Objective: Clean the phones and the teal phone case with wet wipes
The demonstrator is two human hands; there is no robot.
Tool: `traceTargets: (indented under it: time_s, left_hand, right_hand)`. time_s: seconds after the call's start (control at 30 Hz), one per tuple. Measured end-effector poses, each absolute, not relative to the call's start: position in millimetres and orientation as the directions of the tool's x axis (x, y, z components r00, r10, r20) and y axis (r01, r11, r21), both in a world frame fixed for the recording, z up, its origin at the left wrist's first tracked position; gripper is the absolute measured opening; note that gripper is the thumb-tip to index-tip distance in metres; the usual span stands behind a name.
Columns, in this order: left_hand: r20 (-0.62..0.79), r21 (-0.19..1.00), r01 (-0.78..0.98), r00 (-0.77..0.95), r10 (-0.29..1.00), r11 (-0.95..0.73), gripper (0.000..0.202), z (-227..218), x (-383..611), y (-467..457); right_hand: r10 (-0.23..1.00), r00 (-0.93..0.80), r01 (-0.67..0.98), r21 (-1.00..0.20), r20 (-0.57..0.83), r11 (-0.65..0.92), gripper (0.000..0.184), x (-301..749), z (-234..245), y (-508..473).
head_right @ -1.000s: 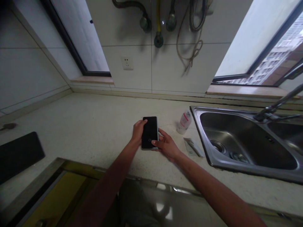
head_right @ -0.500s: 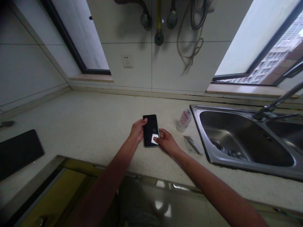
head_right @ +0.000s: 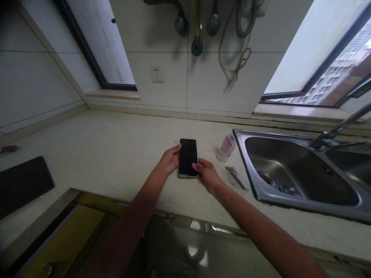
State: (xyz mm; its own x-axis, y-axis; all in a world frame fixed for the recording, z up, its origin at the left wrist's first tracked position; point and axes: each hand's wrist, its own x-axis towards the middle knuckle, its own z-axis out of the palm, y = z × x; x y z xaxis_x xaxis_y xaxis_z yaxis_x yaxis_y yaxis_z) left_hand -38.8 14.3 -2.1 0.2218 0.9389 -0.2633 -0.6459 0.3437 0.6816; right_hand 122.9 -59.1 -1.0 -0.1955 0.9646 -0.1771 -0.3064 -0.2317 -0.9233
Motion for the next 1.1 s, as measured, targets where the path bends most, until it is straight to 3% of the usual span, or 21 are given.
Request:
traceTargets:
  time_s: [0.27,0.57,0.73,1.1]
  left_hand:
    - [-0.206,0.775,-0.586,0.123,0.971,0.239,0.028,-5,-44,16]
    - [-0.168,0.847,-0.516,-0.041,0.985,0.123,0.017,-7,-34,13]
    - [-0.165,0.772,-0.635,-0.163,0.973,0.025,0.016,-6,-32,15]
    - [-0.049,0.662,-0.749,0.012,0.999,0.041,0.033,-1,-23,8]
  right_hand:
    - [0.957,-0.206,-0.276,-0.926,-0.204,-0.257,0.046,123,0,-59]
    - [0.93,-0.284,-0.231,-0.925,-0.233,-0.302,0.044,125,4,-62]
    - [0.922,-0.299,-0.294,-0.896,-0.245,-0.333,0.052,125,3,-62]
    - [0.968,-0.121,-0.286,-0.926,-0.222,-0.248,0.06,122,0,-64]
